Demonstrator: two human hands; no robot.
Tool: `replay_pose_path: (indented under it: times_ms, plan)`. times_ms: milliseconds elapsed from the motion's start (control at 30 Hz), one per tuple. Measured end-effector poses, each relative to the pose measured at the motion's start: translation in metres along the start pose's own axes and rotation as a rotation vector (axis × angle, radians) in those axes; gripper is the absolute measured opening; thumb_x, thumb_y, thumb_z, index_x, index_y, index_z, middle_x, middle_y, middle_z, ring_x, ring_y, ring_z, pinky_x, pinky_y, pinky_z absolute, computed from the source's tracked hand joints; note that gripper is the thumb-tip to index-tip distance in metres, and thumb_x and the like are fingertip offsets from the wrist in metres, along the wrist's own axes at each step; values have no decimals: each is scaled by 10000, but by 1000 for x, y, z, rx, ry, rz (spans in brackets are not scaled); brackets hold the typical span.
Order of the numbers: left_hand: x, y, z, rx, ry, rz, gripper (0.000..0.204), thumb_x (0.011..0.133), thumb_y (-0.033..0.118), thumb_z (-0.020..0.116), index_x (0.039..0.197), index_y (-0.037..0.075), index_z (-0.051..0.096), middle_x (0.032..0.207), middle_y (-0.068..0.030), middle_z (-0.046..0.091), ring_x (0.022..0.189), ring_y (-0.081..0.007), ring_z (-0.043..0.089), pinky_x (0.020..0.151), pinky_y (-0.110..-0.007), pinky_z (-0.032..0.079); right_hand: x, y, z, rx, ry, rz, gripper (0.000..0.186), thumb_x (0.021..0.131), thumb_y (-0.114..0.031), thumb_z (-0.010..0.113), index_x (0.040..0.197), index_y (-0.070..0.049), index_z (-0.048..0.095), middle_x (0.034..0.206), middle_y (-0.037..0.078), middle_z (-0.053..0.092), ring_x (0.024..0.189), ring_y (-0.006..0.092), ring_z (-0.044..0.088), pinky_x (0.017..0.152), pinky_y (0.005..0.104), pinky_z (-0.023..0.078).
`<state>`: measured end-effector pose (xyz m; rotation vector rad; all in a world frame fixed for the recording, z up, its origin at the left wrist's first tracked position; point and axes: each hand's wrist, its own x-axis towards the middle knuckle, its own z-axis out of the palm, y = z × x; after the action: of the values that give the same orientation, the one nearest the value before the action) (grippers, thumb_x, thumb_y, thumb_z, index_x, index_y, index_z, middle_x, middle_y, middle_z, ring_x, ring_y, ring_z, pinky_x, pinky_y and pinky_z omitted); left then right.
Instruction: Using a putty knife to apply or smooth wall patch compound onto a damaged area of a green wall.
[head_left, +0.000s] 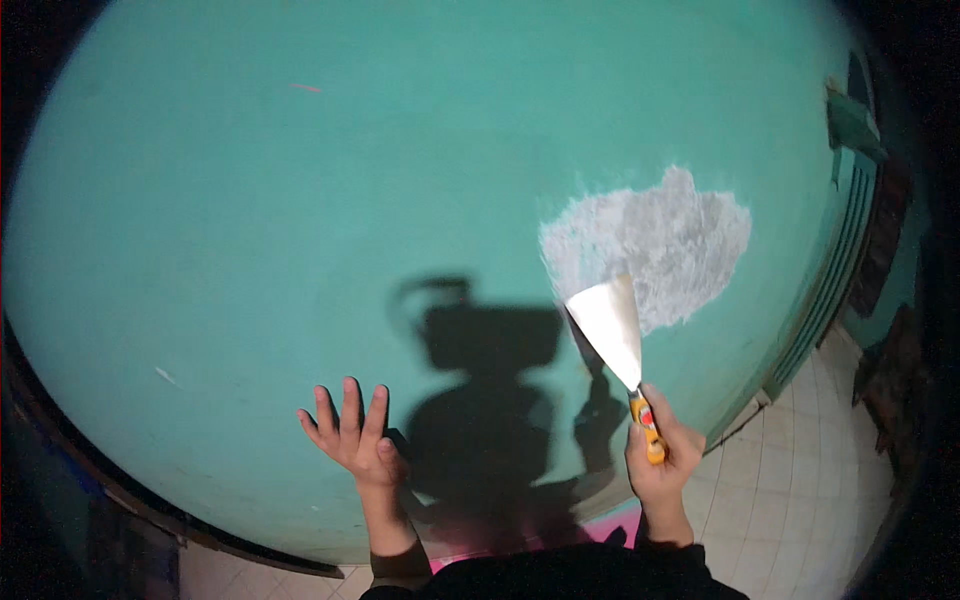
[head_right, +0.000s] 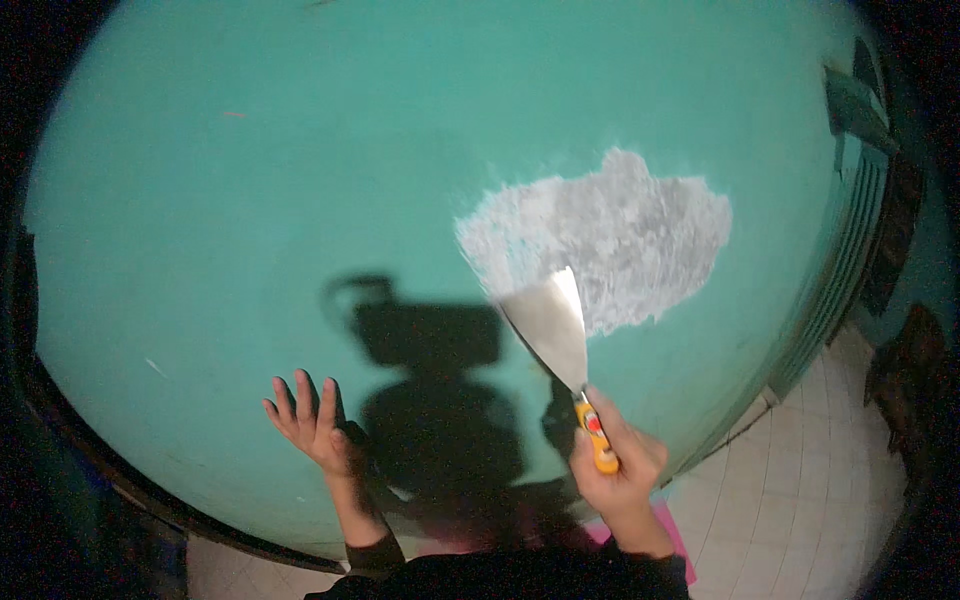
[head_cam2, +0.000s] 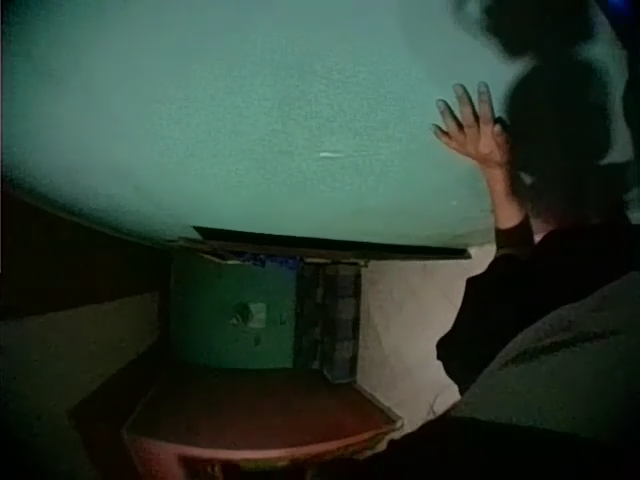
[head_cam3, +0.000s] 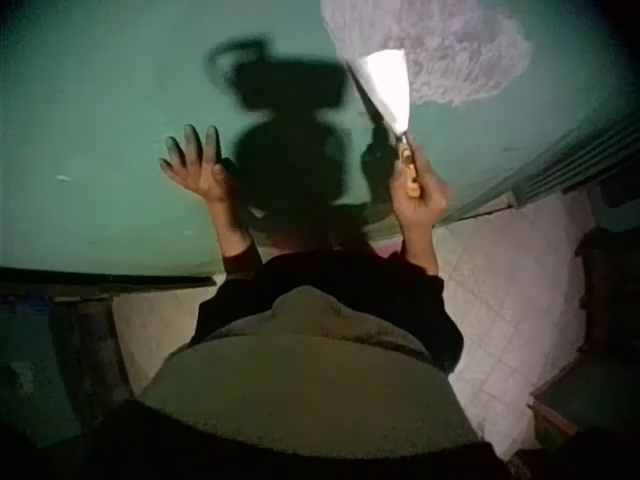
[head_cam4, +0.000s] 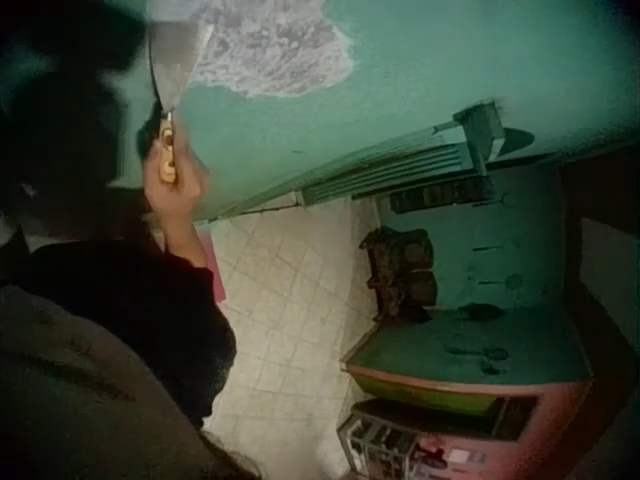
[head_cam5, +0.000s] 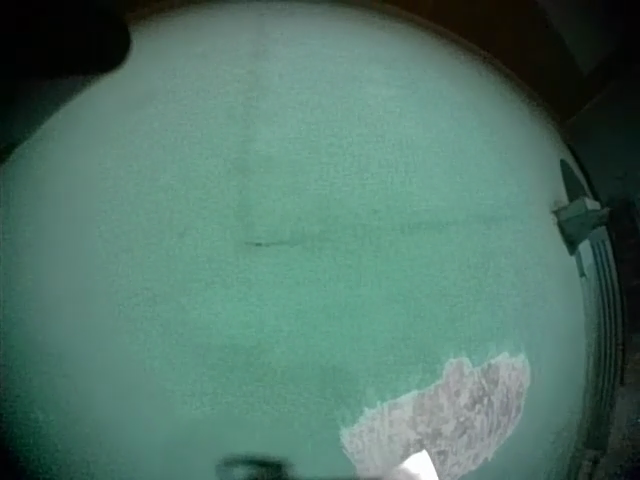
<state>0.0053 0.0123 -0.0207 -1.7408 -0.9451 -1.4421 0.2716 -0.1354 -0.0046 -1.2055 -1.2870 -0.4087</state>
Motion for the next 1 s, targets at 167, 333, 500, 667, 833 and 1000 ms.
replay_pose_path:
  times_ms: [167,333,500,667,833,1000]
  plan:
    - [4,5,-1,-12,-20,-11,531,928,382,165,1102,194,631,1296,-37,483,1278,-297,325,1071,-494,85,5,2,5,14,48,4,349,713,-47,623,1047,51,605,578,105,558,465,138,528,495,233,428]
    - [-1,2,3,-5,-7,-22,529,927,376,167,1095,193,634,1288,-36,490,1278,-300,324,1072,-491,88,8,4,2,9,-9,-17,341,703,-43,623,1031,50,612,583,112,564,457,153,526,491,237,426]
    - [1,5,4,-2,-7,-22,517,920,361,181,1096,185,634,1287,-41,491,1276,-306,326,1073,-487,93,16,5,-6,-26,-38,-46,340,695,-37,621,1026,45,615,595,116,574,460,172,536,491,244,430]
    - [0,8,5,-7,-3,-29,494,910,334,200,1107,179,627,1291,-56,486,1276,-316,324,1073,-487,97,20,0,-11,-35,-74,-34,338,698,-30,618,1028,45,614,634,132,601,485,191,562,511,259,451]
    - [-2,10,8,-10,8,-32,491,911,331,205,1114,170,622,1288,-64,488,1276,-323,323,1071,-491,96,19,1,-12,-7,-107,-8,341,706,-22,622,1039,52,605,716,159,632,553,226,610,551,270,476]
    - [-1,12,10,-13,4,-23,494,913,331,202,1128,160,612,1296,-70,480,1276,-330,321,1069,-495,94,17,2,-12,-8,-126,38,342,713,-16,627,1047,56,598,741,167,637,580,244,623,576,277,487]
